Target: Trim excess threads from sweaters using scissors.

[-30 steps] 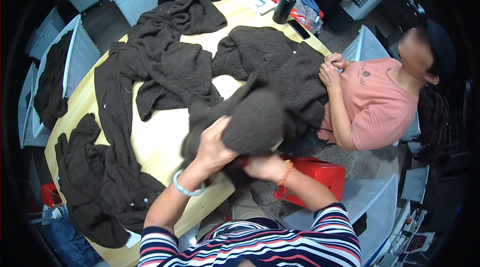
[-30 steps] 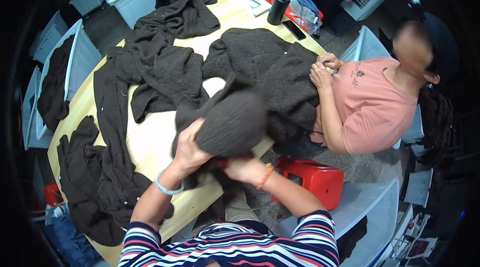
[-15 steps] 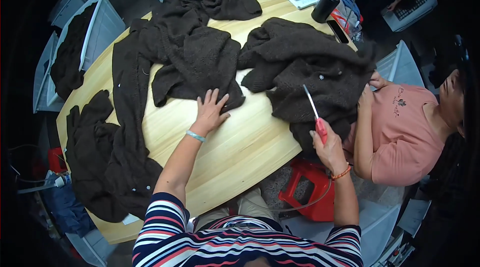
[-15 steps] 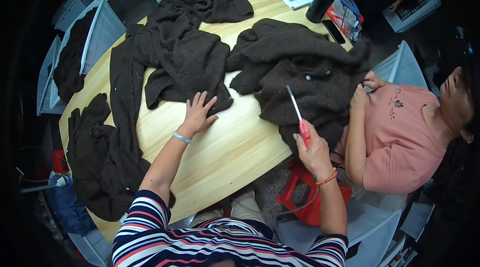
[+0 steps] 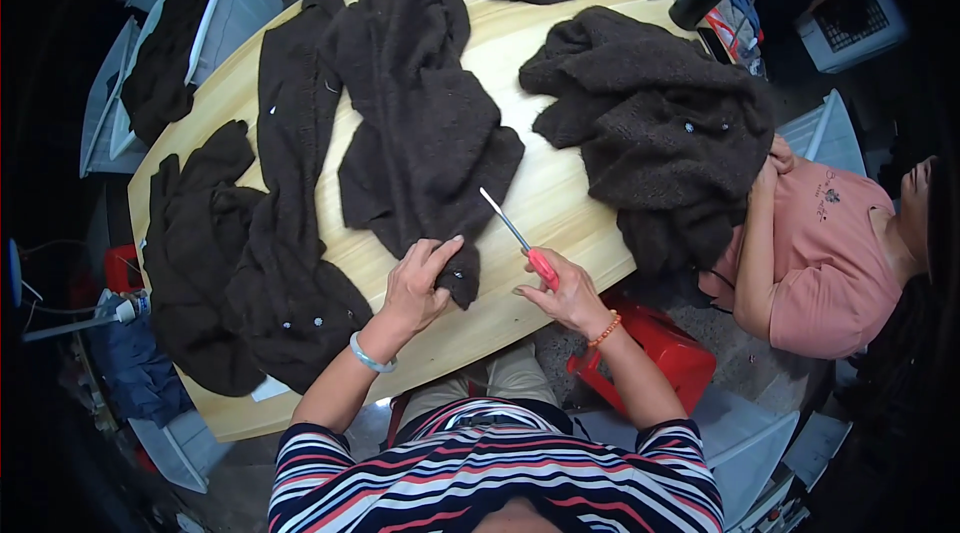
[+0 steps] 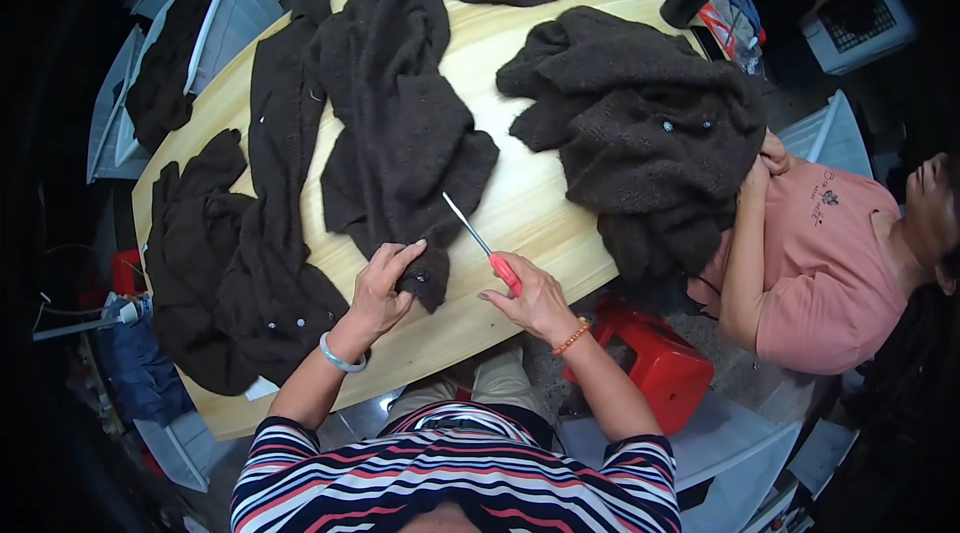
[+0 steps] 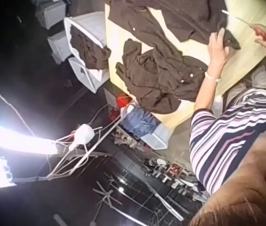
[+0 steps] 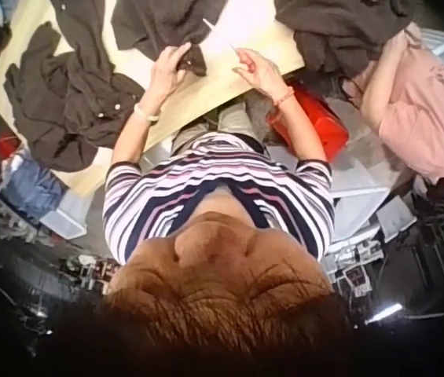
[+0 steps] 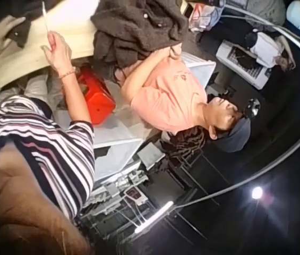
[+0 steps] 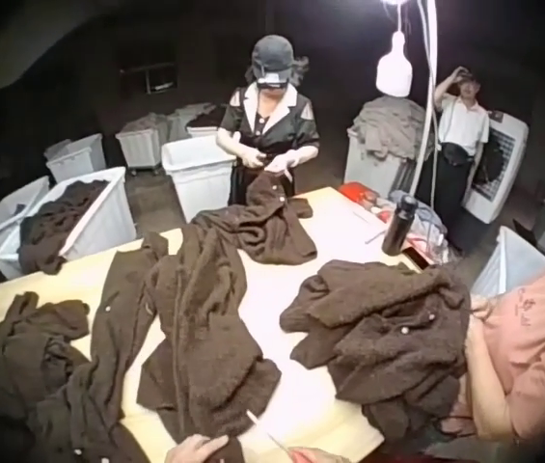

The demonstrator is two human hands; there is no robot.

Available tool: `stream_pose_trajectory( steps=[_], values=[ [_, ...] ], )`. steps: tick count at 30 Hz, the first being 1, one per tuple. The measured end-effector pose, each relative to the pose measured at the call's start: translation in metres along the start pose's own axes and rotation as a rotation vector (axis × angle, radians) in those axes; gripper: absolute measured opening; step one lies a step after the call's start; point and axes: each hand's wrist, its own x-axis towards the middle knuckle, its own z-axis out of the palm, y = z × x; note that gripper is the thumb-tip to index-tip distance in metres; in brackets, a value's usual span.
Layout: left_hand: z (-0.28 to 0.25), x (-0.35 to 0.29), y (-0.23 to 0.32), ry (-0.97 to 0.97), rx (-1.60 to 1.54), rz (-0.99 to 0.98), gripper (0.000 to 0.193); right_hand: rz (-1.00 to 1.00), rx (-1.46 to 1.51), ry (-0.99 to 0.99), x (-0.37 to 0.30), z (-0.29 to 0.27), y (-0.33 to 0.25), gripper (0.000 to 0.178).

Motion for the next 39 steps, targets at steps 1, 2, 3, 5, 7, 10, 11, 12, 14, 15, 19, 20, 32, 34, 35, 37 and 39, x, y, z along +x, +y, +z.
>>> stream_pose_trajectory(
  steps=[1,2,3,5,7,10,11,12,14,15,19,20,32,34,35,37,39],
  values=[
    [-0.013,0.009,0.017,0.06,-0.033,0.058,0.063,0.053,0.171,-0.003,0.007,0.008,-0.012,0.054],
    [-0.025,0.015,0.031,0.132,-0.071,0.108,0.063,0.101,0.345,-0.01,0.014,0.018,-0.026,0.057],
    [-0.036,0.022,0.044,0.197,-0.061,0.178,0.062,-0.005,0.417,0.055,0.02,0.034,-0.036,0.059],
    [-0.058,0.031,0.067,0.285,-0.046,0.3,0.06,-0.182,0.418,0.193,0.03,0.059,-0.06,0.06],
    [-0.073,0.038,0.085,0.311,-0.045,0.398,0.056,-0.198,0.522,0.246,0.034,0.077,-0.074,0.054],
    [-0.083,0.041,0.099,0.321,-0.102,0.472,0.054,-0.228,0.591,0.343,0.059,0.088,-0.069,0.041],
    [-0.085,0.042,0.101,0.322,-0.123,0.484,0.053,-0.221,0.631,0.344,0.069,0.093,-0.055,0.037],
    [-0.09,0.044,0.104,0.326,-0.125,0.49,0.053,-0.211,0.668,0.345,0.076,0.088,-0.054,0.032],
    [-0.105,0.048,0.105,0.373,-0.145,0.512,0.052,-0.115,0.966,0.4,0.075,0.051,-0.09,0.029],
    [-0.11,0.051,0.104,0.408,-0.151,0.509,0.05,-0.174,0.802,0.393,0.071,0.031,-0.108,0.03],
    [-0.114,0.068,0.111,0.49,-0.171,0.517,0.047,-0.356,0.556,0.324,0.069,0.018,-0.107,0.04],
    [-0.11,0.074,0.114,0.502,-0.193,0.528,0.047,-0.448,0.474,0.324,0.065,0.021,-0.105,0.043],
    [-0.122,0.065,0.125,0.438,-0.194,0.496,0.052,-0.278,0.625,0.57,0.073,-0.017,-0.06,0.035],
    [-0.144,0.054,0.088,0.53,0.002,0.409,0.049,-0.107,0.369,0.536,0.042,-0.075,-0.085,0.044],
    [-0.151,0.049,0.072,0.531,0.034,0.378,0.048,-0.131,0.243,0.581,0.025,-0.098,-0.086,0.043],
    [-0.16,0.03,0.036,0.467,0.152,0.301,0.047,-0.133,0.126,0.57,-0.008,-0.128,-0.083,0.042],
    [-0.159,0.006,-0.001,0.371,0.256,0.251,0.046,-0.197,-0.136,0.367,-0.024,-0.136,-0.089,0.037]
  ],
)
